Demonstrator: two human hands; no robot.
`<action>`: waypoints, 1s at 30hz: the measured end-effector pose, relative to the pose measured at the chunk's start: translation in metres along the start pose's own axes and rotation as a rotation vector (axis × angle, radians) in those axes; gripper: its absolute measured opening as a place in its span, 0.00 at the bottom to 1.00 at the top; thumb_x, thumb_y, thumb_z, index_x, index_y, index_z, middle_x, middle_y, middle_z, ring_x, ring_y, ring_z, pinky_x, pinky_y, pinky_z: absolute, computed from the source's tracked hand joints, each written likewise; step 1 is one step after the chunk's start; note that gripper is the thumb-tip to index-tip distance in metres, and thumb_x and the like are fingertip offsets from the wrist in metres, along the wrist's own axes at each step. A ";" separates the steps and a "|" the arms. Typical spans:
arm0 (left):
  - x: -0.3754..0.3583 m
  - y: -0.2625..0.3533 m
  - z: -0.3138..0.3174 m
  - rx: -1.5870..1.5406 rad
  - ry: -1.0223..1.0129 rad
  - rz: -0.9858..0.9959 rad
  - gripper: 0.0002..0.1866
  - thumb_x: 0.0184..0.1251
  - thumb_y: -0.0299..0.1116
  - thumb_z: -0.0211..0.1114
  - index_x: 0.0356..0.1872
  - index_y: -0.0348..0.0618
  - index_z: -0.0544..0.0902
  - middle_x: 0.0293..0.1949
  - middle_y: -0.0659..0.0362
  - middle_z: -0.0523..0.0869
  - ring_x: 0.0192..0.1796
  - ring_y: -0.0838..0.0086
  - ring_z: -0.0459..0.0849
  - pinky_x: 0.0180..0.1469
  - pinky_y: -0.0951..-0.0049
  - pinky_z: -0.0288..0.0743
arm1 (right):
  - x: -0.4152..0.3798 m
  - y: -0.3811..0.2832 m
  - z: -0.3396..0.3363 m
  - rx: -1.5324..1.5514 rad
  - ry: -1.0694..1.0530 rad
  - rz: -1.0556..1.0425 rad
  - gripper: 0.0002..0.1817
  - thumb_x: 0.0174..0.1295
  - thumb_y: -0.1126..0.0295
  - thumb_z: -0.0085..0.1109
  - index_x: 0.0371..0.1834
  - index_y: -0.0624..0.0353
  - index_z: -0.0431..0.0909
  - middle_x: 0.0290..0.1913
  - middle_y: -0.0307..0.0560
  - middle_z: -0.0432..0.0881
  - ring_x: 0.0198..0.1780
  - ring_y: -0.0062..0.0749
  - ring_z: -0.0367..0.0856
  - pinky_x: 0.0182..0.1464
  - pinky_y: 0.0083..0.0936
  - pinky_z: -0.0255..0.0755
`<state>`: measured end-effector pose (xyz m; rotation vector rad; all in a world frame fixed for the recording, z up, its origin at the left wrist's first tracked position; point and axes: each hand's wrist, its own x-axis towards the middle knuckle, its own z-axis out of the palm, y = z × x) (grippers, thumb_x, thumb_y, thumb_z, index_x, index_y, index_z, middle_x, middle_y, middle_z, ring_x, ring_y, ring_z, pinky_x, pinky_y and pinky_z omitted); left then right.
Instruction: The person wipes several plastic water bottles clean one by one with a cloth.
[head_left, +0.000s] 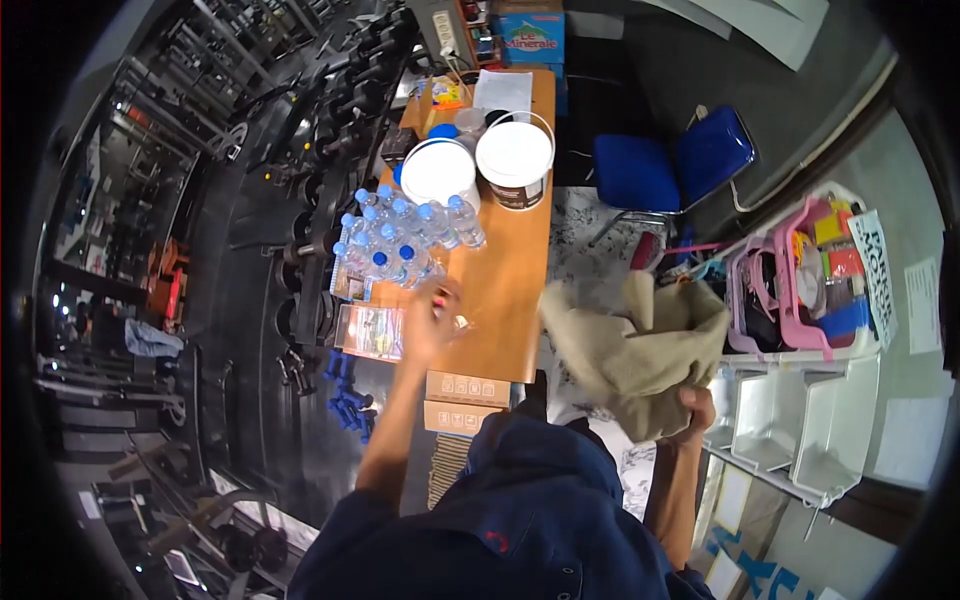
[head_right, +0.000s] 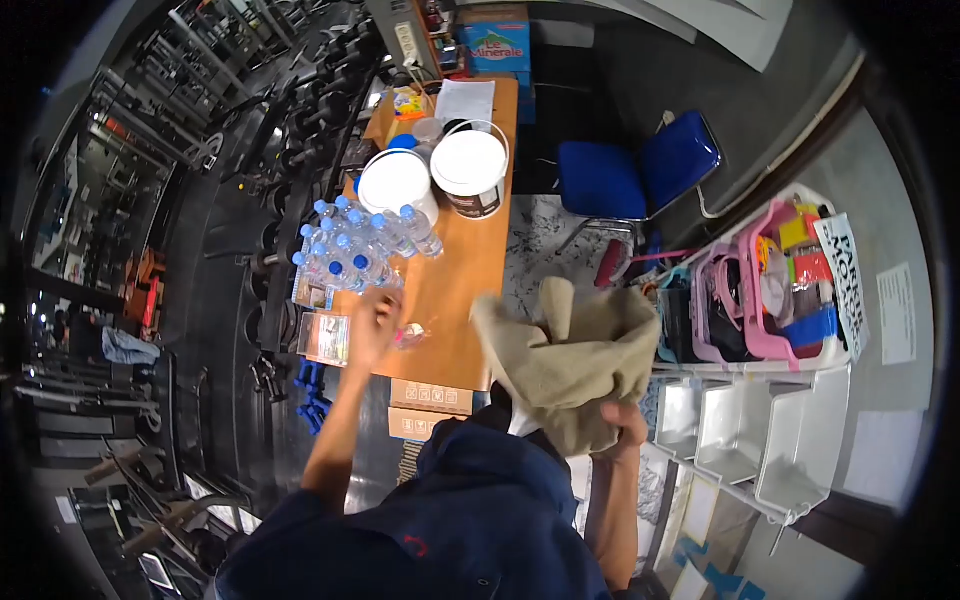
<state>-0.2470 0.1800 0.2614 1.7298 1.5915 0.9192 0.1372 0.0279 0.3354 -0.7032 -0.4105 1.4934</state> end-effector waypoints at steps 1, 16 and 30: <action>0.020 -0.024 -0.014 0.251 0.145 0.050 0.12 0.71 0.27 0.72 0.51 0.35 0.83 0.47 0.44 0.91 0.48 0.53 0.92 0.48 0.54 0.84 | 0.004 -0.005 0.010 -0.031 0.072 -0.019 0.46 0.56 0.53 0.63 0.80 0.61 0.68 0.73 0.56 0.78 0.72 0.52 0.79 0.75 0.50 0.73; 0.113 -0.122 0.007 0.569 -0.077 -0.053 0.24 0.66 0.38 0.77 0.54 0.34 0.78 0.43 0.35 0.90 0.48 0.38 0.90 0.50 0.46 0.85 | 0.025 -0.005 -0.015 0.153 0.341 -0.123 0.31 0.70 0.61 0.61 0.75 0.57 0.72 0.70 0.54 0.80 0.71 0.51 0.80 0.75 0.51 0.74; 0.033 0.183 -0.028 -0.157 -0.991 0.622 0.16 0.66 0.39 0.79 0.50 0.44 0.89 0.45 0.59 0.90 0.47 0.62 0.85 0.53 0.62 0.79 | 0.020 0.009 -0.046 -0.334 0.072 0.087 0.48 0.59 0.59 0.77 0.81 0.66 0.65 0.69 0.56 0.81 0.71 0.49 0.80 0.74 0.41 0.74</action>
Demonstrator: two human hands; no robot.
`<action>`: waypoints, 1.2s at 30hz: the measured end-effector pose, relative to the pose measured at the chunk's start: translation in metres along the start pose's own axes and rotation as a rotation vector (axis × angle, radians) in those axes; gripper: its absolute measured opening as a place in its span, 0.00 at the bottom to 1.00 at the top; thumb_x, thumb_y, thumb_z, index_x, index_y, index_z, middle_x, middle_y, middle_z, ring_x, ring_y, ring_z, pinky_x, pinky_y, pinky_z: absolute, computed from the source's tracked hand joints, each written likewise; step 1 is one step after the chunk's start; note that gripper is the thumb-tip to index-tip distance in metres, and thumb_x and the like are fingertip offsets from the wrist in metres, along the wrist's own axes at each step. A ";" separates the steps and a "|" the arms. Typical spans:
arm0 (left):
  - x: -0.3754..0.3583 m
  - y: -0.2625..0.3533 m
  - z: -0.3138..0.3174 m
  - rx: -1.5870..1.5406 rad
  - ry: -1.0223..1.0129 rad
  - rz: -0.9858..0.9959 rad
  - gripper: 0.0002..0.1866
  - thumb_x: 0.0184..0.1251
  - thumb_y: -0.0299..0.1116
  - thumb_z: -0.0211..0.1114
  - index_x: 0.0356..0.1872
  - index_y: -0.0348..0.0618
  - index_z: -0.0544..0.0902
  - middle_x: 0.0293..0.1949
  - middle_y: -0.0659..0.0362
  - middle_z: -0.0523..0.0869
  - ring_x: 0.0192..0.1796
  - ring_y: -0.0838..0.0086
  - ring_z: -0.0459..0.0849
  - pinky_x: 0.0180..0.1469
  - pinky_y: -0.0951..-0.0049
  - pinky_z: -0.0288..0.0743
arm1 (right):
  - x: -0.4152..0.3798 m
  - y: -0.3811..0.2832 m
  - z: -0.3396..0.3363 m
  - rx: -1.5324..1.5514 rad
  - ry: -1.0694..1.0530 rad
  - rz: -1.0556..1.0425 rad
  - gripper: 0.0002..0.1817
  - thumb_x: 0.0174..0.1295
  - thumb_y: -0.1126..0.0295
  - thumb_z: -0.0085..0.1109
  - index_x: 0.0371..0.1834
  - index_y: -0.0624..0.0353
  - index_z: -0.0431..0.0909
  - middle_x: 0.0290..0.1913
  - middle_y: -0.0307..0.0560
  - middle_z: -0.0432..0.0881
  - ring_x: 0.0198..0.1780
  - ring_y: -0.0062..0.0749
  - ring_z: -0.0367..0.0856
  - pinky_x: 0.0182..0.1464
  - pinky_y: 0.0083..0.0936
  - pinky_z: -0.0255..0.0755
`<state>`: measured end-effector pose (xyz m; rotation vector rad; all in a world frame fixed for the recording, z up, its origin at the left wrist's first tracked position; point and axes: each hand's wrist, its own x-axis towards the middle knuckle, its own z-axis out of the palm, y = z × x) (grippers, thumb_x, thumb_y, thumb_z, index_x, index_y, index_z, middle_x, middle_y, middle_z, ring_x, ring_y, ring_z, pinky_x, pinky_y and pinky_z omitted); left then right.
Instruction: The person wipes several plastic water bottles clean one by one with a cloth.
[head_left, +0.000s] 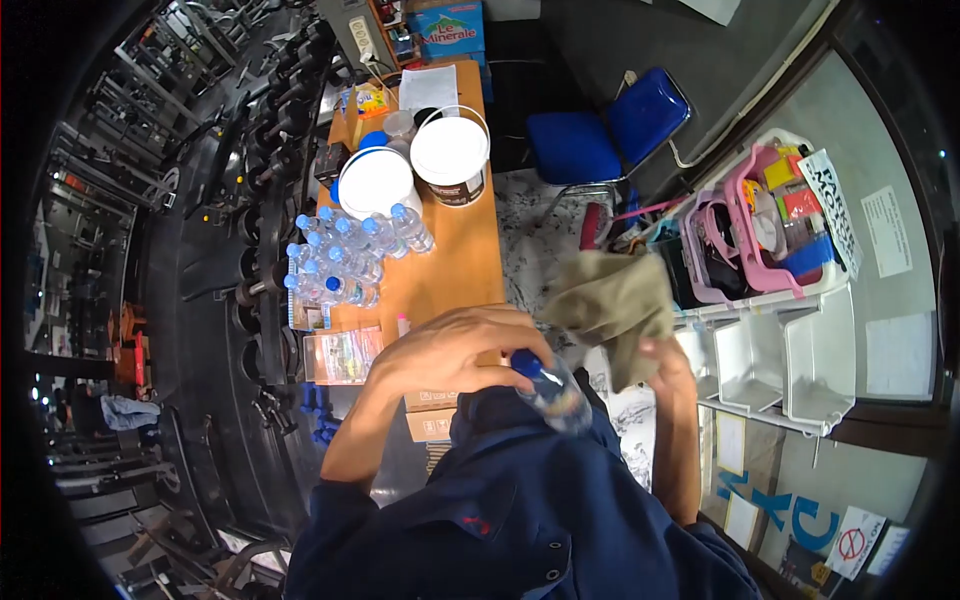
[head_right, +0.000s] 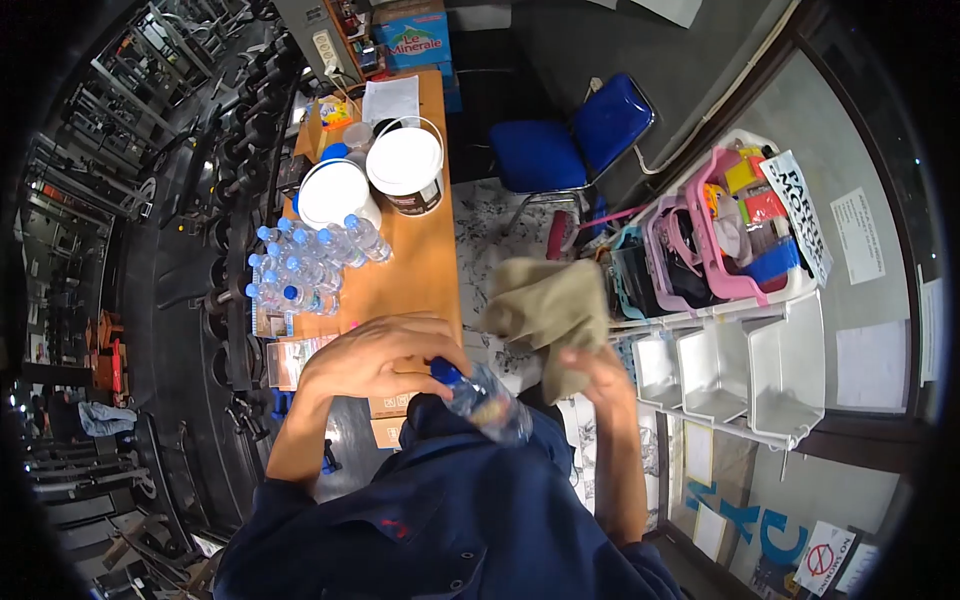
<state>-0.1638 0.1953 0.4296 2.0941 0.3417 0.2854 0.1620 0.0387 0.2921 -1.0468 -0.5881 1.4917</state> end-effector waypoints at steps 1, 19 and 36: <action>0.008 0.005 0.002 -0.026 -0.018 0.081 0.16 0.65 0.39 0.79 0.51 0.45 0.90 0.45 0.60 0.89 0.49 0.63 0.85 0.54 0.63 0.79 | -0.003 -0.003 0.015 0.004 -0.090 0.020 0.54 0.57 0.56 0.82 0.83 0.66 0.62 0.70 0.56 0.80 0.72 0.49 0.79 0.75 0.39 0.72; 0.023 -0.009 0.115 -0.184 0.493 -0.182 0.53 0.57 0.46 0.86 0.79 0.38 0.64 0.67 0.44 0.78 0.69 0.51 0.81 0.71 0.56 0.76 | -0.002 -0.028 0.120 0.087 0.291 -0.397 0.31 0.61 0.74 0.75 0.67 0.60 0.73 0.55 0.49 0.87 0.53 0.35 0.89 0.58 0.33 0.85; 0.020 0.011 0.143 -1.534 -0.561 -0.288 0.29 0.64 0.46 0.77 0.56 0.34 0.78 0.37 0.48 0.90 0.36 0.68 0.92 0.36 0.71 0.88 | -0.051 -0.045 0.084 0.662 0.119 -0.303 0.55 0.44 0.74 0.83 0.80 0.67 0.63 0.68 0.61 0.80 0.68 0.53 0.83 0.71 0.49 0.81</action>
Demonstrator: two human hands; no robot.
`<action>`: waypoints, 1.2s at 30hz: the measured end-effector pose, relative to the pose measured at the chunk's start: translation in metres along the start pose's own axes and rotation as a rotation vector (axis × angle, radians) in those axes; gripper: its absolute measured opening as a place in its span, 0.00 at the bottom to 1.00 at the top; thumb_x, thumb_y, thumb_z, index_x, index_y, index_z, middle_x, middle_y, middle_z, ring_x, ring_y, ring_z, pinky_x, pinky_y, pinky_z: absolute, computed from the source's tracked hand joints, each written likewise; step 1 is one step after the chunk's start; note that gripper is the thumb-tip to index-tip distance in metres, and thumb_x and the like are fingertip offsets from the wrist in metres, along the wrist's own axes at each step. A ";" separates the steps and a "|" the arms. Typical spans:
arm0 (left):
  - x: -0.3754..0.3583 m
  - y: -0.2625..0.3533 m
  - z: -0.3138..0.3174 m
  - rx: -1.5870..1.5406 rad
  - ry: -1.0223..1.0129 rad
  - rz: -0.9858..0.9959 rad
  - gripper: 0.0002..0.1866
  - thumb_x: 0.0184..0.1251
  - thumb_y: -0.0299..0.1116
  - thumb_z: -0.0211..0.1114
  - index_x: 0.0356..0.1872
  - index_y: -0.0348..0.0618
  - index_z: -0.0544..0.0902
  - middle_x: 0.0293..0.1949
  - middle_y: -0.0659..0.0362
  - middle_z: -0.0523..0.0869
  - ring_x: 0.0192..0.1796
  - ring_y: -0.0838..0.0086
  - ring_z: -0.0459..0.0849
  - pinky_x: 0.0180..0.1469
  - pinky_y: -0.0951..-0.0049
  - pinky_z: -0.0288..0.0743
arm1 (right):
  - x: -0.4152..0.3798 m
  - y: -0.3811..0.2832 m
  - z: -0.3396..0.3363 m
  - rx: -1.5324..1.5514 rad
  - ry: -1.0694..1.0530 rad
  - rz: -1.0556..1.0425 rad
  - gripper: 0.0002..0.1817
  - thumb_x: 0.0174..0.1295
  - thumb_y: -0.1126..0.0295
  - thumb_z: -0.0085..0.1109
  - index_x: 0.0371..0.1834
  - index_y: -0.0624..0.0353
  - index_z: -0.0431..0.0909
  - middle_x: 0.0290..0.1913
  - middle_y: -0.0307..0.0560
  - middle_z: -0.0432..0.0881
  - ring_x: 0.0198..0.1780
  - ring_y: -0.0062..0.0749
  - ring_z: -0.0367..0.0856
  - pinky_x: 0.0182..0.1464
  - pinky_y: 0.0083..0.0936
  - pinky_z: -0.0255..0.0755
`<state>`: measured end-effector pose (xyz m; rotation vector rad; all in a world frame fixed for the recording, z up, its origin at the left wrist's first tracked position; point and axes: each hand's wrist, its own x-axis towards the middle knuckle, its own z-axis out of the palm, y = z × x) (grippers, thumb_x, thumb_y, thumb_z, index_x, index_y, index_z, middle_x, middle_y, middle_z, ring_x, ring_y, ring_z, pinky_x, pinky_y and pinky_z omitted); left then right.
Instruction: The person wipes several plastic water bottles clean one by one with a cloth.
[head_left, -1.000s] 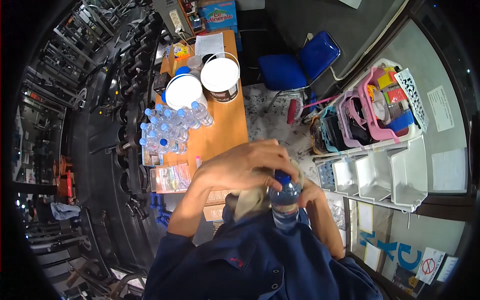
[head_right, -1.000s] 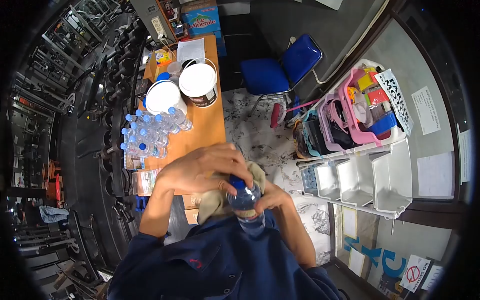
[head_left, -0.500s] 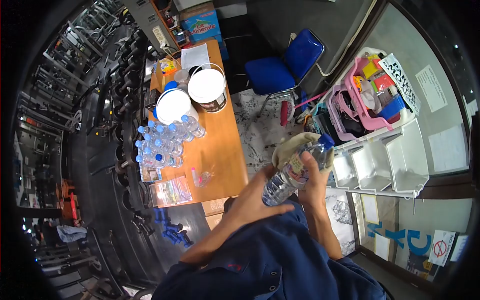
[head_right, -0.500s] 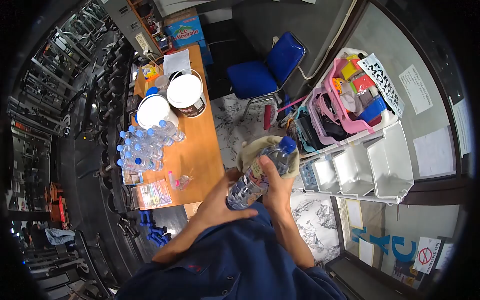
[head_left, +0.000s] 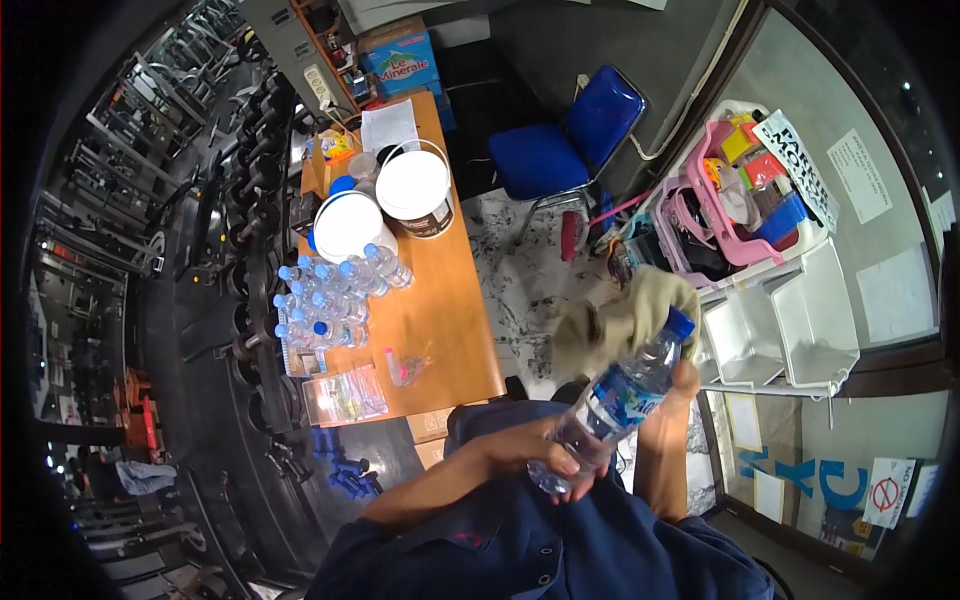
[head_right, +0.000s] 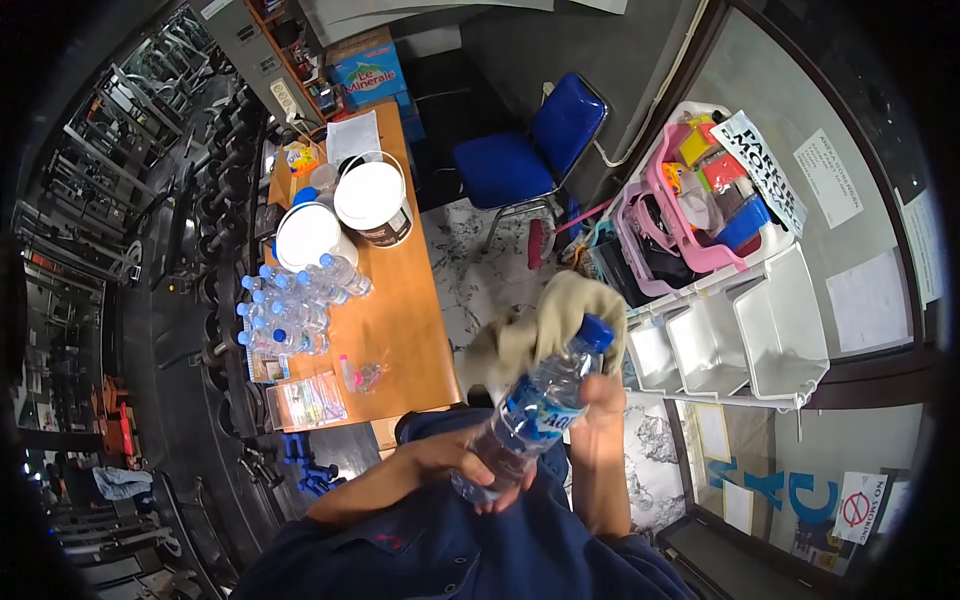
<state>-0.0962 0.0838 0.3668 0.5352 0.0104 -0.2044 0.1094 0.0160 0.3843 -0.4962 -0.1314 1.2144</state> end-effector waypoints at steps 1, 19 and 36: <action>0.003 -0.012 -0.004 -0.131 -0.126 -0.007 0.30 0.63 0.46 0.77 0.55 0.33 0.78 0.37 0.47 0.90 0.35 0.68 0.92 0.33 0.71 0.88 | 0.001 -0.002 -0.003 0.063 -0.040 0.053 0.59 0.38 0.77 0.84 0.80 0.69 0.62 0.69 0.64 0.80 0.69 0.54 0.83 0.73 0.49 0.80; 0.009 0.001 -0.016 0.257 0.485 0.172 0.22 0.67 0.43 0.78 0.51 0.35 0.84 0.35 0.53 0.90 0.34 0.71 0.91 0.37 0.71 0.87 | 0.026 -0.007 0.035 -0.743 0.023 -0.276 0.30 0.68 0.74 0.67 0.74 0.62 0.72 0.61 0.46 0.81 0.59 0.30 0.83 0.64 0.30 0.77; 0.015 0.013 -0.009 0.843 0.990 0.385 0.32 0.61 0.36 0.83 0.63 0.34 0.80 0.39 0.52 0.94 0.42 0.63 0.95 0.46 0.61 0.88 | -0.024 0.031 0.009 -1.640 -0.253 -0.777 0.21 0.66 0.70 0.68 0.60 0.68 0.84 0.64 0.66 0.82 0.70 0.66 0.77 0.75 0.54 0.63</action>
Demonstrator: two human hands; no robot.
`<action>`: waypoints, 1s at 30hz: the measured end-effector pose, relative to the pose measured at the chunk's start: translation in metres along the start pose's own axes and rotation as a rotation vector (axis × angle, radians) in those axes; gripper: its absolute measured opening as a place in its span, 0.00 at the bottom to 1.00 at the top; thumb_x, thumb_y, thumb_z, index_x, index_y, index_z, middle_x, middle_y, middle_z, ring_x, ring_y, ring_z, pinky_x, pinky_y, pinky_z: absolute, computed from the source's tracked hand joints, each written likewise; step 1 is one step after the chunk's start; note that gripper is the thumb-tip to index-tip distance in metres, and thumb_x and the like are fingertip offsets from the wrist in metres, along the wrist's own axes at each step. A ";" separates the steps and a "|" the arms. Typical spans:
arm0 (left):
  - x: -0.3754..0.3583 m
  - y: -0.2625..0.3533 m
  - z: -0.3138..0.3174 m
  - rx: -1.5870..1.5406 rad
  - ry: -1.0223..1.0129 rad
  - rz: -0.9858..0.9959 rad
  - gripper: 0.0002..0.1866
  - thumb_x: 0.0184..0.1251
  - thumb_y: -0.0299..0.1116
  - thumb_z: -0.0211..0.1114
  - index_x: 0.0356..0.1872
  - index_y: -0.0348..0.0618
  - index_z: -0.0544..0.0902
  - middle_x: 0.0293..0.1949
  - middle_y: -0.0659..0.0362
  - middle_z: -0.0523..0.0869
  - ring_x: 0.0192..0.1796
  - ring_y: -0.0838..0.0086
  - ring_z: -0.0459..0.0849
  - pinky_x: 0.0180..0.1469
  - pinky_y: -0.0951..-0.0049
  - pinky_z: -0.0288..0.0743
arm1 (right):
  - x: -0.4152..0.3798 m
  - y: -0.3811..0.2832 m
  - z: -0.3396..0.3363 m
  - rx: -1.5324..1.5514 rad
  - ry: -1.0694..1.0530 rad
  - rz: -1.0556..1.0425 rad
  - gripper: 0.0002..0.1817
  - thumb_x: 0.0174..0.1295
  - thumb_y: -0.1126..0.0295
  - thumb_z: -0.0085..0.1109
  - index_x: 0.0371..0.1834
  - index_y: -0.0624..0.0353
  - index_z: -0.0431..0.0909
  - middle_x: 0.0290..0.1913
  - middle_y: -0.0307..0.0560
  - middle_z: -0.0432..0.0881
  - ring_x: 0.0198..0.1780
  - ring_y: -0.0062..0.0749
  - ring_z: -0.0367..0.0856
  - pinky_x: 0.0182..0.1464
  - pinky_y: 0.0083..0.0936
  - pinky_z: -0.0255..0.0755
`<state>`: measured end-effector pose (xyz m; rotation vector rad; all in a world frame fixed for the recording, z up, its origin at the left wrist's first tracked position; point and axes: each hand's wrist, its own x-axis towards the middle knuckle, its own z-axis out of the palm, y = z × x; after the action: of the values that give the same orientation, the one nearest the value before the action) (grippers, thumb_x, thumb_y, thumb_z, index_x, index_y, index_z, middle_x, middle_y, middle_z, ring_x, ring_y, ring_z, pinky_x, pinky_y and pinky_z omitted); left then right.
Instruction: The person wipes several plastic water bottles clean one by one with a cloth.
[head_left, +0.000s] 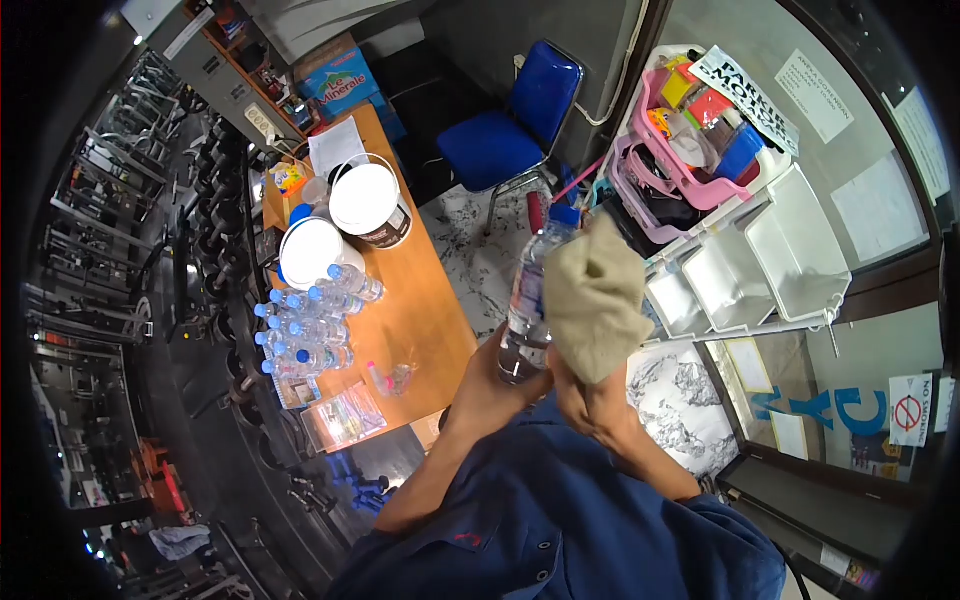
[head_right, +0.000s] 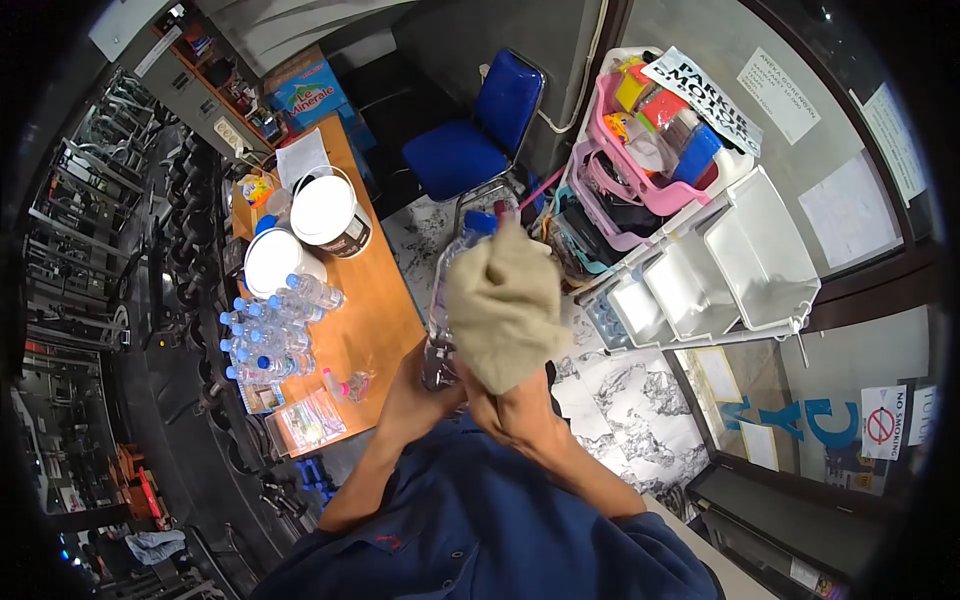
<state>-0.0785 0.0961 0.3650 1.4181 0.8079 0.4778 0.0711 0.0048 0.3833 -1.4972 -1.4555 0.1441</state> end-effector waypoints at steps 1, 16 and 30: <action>0.000 -0.002 -0.008 -0.131 -0.066 -0.019 0.33 0.67 0.37 0.79 0.69 0.36 0.76 0.50 0.52 0.90 0.51 0.63 0.91 0.54 0.61 0.86 | 0.011 -0.010 -0.019 0.072 -0.141 -0.075 0.23 0.65 0.64 0.69 0.60 0.68 0.85 0.66 0.67 0.81 0.72 0.67 0.75 0.77 0.55 0.62; 0.010 -0.031 -0.015 -1.340 -0.482 -0.270 0.40 0.75 0.37 0.74 0.82 0.42 0.65 0.75 0.53 0.76 0.74 0.65 0.78 0.75 0.60 0.74 | 0.005 -0.031 -0.033 -0.004 -0.086 -0.301 0.38 0.52 0.40 0.74 0.61 0.54 0.81 0.84 0.59 0.60 0.78 0.61 0.57 0.80 0.60 0.57; 0.035 -0.039 -0.030 -0.352 0.025 0.128 0.40 0.71 0.32 0.76 0.81 0.39 0.67 0.75 0.53 0.78 0.74 0.68 0.78 0.74 0.64 0.76 | 0.021 -0.026 -0.026 0.383 -0.013 0.498 0.58 0.57 0.24 0.66 0.77 0.61 0.64 0.78 0.72 0.69 0.73 0.63 0.73 0.76 0.51 0.65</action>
<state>-0.0847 0.1370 0.3214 1.1419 0.6184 0.7011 0.0767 0.0012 0.4250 -1.5029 -0.9673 0.6949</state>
